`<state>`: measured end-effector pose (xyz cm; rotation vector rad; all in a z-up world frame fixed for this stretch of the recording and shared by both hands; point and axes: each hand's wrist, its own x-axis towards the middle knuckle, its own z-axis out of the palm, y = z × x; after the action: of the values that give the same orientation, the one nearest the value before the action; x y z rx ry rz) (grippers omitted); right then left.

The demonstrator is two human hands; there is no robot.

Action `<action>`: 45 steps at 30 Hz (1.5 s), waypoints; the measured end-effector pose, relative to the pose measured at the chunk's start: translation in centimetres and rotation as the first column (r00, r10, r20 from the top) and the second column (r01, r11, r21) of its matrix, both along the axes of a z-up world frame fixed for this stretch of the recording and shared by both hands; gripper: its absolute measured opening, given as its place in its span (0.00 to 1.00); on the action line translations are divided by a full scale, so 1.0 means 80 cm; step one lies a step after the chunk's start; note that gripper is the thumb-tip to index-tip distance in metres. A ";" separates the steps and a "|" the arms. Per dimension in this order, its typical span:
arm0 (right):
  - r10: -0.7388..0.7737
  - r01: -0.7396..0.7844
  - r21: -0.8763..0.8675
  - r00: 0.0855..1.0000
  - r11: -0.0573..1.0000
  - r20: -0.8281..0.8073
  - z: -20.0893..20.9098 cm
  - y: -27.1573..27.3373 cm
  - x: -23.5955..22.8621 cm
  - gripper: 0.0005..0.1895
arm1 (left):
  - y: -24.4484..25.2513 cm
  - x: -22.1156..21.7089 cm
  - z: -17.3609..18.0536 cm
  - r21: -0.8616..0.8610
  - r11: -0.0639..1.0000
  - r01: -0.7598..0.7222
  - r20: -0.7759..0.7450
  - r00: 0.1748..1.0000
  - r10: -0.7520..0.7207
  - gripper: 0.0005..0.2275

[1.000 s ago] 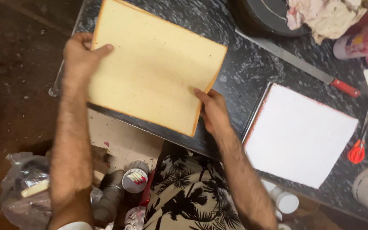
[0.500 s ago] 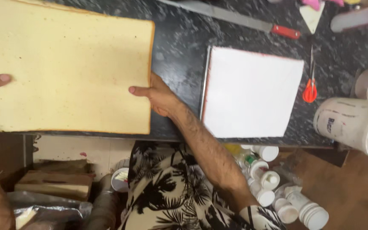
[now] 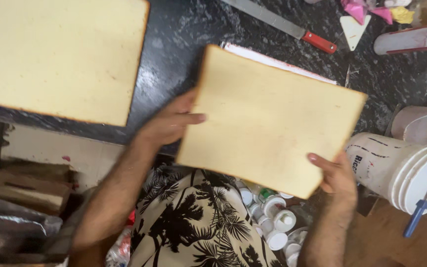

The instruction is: The person pours red liquid onto a rectangular board and spreads it evenly with their hand. Then they scoop white paste from a bucket and spread it over the red layer using a spatula, covering the entire surface.

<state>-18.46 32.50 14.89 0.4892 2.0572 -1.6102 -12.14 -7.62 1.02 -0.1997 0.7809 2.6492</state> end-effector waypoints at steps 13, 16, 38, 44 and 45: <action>0.067 -0.073 -0.097 0.996 0.993 -0.059 -0.027 0.074 -0.061 0.30 | 0.094 -0.044 -0.007 -0.320 0.946 -0.057 0.127 0.987 0.102 0.28; 0.074 -0.075 -0.050 0.997 0.996 -0.022 -0.027 0.069 -0.065 0.28 | 0.095 -0.043 -0.006 -0.370 0.927 -0.051 0.163 0.979 0.119 0.28; 0.160 -0.170 0.465 0.985 0.869 0.062 -0.038 0.045 0.006 0.36 | 0.104 0.058 0.040 -0.847 0.524 0.094 0.196 0.970 0.142 0.30; 0.125 -0.113 0.435 0.992 0.893 0.000 -0.043 0.078 0.016 0.33 | 0.140 0.074 0.054 -0.949 0.313 0.028 0.077 0.986 0.146 0.33; 0.106 -0.092 0.397 0.994 0.913 -0.013 -0.044 0.079 0.016 0.33 | 0.143 0.074 0.055 -0.965 0.263 -0.024 0.014 0.990 0.144 0.32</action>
<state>-17.19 38.83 11.34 0.4851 2.4037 -1.1488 -6.23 3.83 5.38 -0.6909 2.3364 1.7601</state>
